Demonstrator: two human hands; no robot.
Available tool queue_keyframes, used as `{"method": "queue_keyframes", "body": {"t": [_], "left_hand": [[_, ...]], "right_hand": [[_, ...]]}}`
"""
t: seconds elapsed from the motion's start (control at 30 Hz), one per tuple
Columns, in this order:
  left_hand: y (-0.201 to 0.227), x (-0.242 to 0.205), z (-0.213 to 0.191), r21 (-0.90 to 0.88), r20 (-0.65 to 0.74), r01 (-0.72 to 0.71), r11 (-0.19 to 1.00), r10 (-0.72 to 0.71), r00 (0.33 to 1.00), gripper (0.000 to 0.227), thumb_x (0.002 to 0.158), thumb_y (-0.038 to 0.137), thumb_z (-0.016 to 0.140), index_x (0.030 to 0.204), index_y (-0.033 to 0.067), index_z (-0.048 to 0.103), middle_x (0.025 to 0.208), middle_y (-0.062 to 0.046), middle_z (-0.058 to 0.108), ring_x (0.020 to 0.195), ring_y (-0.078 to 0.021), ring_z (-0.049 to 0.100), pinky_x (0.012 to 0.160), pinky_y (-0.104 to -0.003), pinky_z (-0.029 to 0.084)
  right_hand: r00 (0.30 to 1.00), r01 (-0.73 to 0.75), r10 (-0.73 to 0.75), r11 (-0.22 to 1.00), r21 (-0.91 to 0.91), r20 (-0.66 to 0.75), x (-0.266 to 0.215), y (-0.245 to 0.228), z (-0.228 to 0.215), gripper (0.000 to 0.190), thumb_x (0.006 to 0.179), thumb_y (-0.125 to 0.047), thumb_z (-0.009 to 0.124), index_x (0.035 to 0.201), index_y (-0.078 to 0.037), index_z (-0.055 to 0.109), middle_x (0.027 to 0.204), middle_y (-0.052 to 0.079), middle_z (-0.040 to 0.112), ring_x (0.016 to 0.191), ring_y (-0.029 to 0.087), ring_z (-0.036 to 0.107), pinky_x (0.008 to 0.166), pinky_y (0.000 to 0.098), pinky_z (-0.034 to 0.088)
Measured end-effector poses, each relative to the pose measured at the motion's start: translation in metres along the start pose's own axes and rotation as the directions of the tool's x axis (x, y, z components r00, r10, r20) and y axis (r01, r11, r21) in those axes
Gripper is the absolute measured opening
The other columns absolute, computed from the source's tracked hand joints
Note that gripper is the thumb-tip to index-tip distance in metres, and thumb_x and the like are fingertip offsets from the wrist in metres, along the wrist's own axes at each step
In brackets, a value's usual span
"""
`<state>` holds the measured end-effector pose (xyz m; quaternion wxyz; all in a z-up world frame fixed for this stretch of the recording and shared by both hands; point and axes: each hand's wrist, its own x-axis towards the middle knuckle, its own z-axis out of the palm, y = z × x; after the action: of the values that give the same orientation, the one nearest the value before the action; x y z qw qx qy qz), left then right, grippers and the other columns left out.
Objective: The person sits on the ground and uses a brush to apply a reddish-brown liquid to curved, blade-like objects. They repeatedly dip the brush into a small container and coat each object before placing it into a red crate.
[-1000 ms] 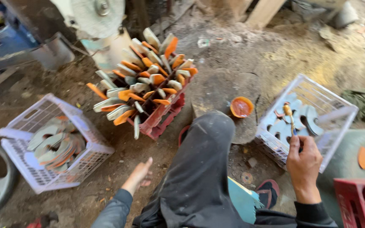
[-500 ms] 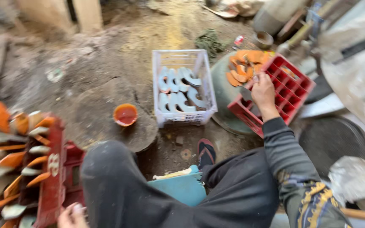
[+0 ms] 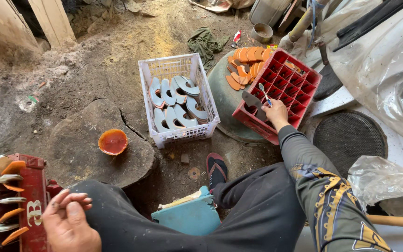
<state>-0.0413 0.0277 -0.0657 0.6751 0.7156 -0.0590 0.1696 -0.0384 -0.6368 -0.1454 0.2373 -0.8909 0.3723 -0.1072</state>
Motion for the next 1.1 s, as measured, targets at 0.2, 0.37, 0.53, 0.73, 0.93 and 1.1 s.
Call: {"method": "queue_keyframes", "body": {"t": [0.2,0.37,0.53,0.73,0.93,1.1], "left_hand": [[0.008,0.005,0.003,-0.079,-0.003,0.026,0.997,-0.026,1.000,0.026,0.118,0.008,0.045,0.136,-0.0106,0.042,0.106,-0.016,0.064,0.090,-0.0169,0.063,0.088,-0.030,0.055],[0.000,-0.001,-0.003,-0.039,0.011,-0.018,0.999,0.018,1.000,0.028,0.118,0.009,0.047,0.138,-0.0108,0.042,0.107,-0.017,0.064,0.090,-0.0172,0.063,0.086,-0.029,0.054],[0.008,0.010,0.004,-0.105,0.020,-0.055,0.993,0.057,0.998,0.030,0.115,0.010,0.047,0.139,-0.0076,0.043,0.105,-0.014,0.064,0.084,-0.0158,0.062,0.079,-0.028,0.055],[0.034,0.017,0.018,0.034,0.052,0.079,0.996,-0.081,0.995,0.026,0.114,0.010,0.047,0.133,-0.0064,0.053,0.111,-0.013,0.065,0.093,-0.0166,0.063,0.085,-0.029,0.053],[0.052,0.061,0.096,-0.010,0.651,0.518,0.855,-0.388,0.652,0.042,0.106,0.030,0.045,0.130,0.0004,0.062,0.109,-0.010,0.073,0.088,-0.0168,0.072,0.071,-0.032,0.061],[0.062,0.042,0.148,0.061,0.842,0.652,0.756,-0.389,0.372,0.051,0.102,0.039,0.055,0.131,-0.0022,0.063,0.108,-0.009,0.071,0.089,-0.0147,0.070,0.070,-0.031,0.062]], "right_hand": [[0.949,0.241,-0.190,0.952,0.189,-0.253,0.020,-0.014,-0.023,0.025,0.100,-0.024,0.071,0.108,-0.002,0.063,0.096,0.020,0.071,0.088,0.034,0.068,0.078,0.0461,0.054],[0.988,0.155,-0.111,0.777,0.610,-0.109,0.030,-0.021,-0.040,0.024,0.103,-0.025,0.070,0.108,-0.002,0.065,0.091,0.016,0.070,0.081,0.028,0.064,0.074,0.0433,0.049],[0.978,0.146,-0.145,0.989,-0.005,-0.152,0.007,-0.017,-0.025,0.013,0.100,-0.015,0.072,0.103,-0.002,0.072,0.086,0.013,0.072,0.080,0.021,0.068,0.074,0.0357,0.049],[0.976,0.091,-0.205,0.687,0.721,0.072,-0.030,-0.112,-0.053,0.015,0.103,-0.016,0.067,0.114,-0.005,0.069,0.086,-0.003,0.062,0.069,0.005,0.051,0.062,0.0255,0.044],[0.542,0.507,-0.840,0.336,0.794,0.009,-0.146,-0.220,-0.072,0.015,0.095,0.003,0.064,0.103,-0.008,0.070,0.119,0.005,0.061,0.099,0.011,0.059,0.086,0.0268,0.050],[0.457,0.627,-0.879,0.209,0.750,-0.137,-0.184,-0.247,-0.059,0.026,0.087,0.011,0.074,0.105,-0.007,0.076,0.110,0.003,0.056,0.098,0.013,0.060,0.087,0.0260,0.051]]}}
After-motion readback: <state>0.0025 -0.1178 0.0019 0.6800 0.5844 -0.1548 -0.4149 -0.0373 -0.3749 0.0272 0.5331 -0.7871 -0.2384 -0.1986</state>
